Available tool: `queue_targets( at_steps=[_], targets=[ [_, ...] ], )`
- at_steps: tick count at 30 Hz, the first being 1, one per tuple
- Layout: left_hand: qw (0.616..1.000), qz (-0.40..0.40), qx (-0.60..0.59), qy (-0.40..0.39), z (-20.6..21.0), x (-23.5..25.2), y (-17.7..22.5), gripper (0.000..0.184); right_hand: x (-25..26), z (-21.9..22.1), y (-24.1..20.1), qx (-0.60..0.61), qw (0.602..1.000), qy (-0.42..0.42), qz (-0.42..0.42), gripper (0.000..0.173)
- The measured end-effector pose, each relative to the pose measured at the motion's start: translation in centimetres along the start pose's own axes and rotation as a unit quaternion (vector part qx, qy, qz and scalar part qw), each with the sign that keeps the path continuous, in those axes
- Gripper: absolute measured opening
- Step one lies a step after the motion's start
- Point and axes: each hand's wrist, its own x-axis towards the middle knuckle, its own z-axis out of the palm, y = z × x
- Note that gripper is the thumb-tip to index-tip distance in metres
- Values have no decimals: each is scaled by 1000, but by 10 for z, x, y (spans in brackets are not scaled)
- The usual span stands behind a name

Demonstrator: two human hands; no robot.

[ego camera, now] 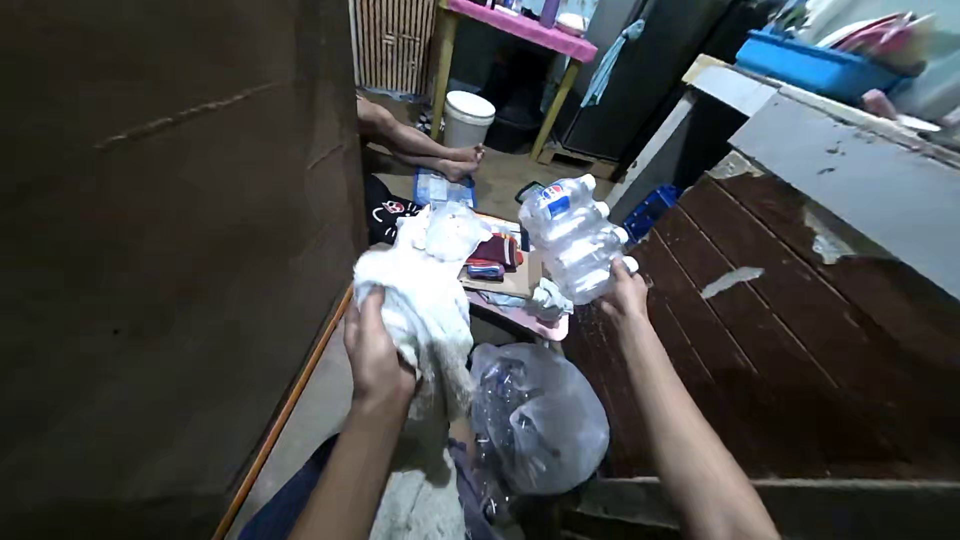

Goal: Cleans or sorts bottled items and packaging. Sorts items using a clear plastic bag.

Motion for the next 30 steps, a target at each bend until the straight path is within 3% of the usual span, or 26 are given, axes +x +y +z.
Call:
queue_targets(
  at_steps=[3,5,10,12,16,19,23,27,30],
  targets=[
    [986,-166,-14,23,-21,32,-41,36,73,19,25,-59,996,55,-28,60],
    [961,-270,-29,43,-11,43,-34,31,109,28,37,-126,987,95,-38,63],
    [986,-145,57,-58,27,75,-16,47,174,59,78,-246,949,183,-77,73],
    [981,-172,57,-68,33,86,-19,47,192,72,100,-254,938,211,-109,74],
    [962,-269,-4,-48,43,109,-23,23,220,95,161,-236,917,286,-148,72],
    [968,-240,-10,-71,50,122,-21,25,228,97,196,-212,916,327,-95,76],
    [969,-232,-30,-81,53,132,-14,26,209,83,216,-237,929,269,-87,67],
    [973,-217,-2,-80,53,134,-9,30,192,68,204,-245,949,182,-78,73],
    [972,-223,-9,-70,49,129,-11,31,164,37,190,-256,948,142,-123,60]
  ],
)
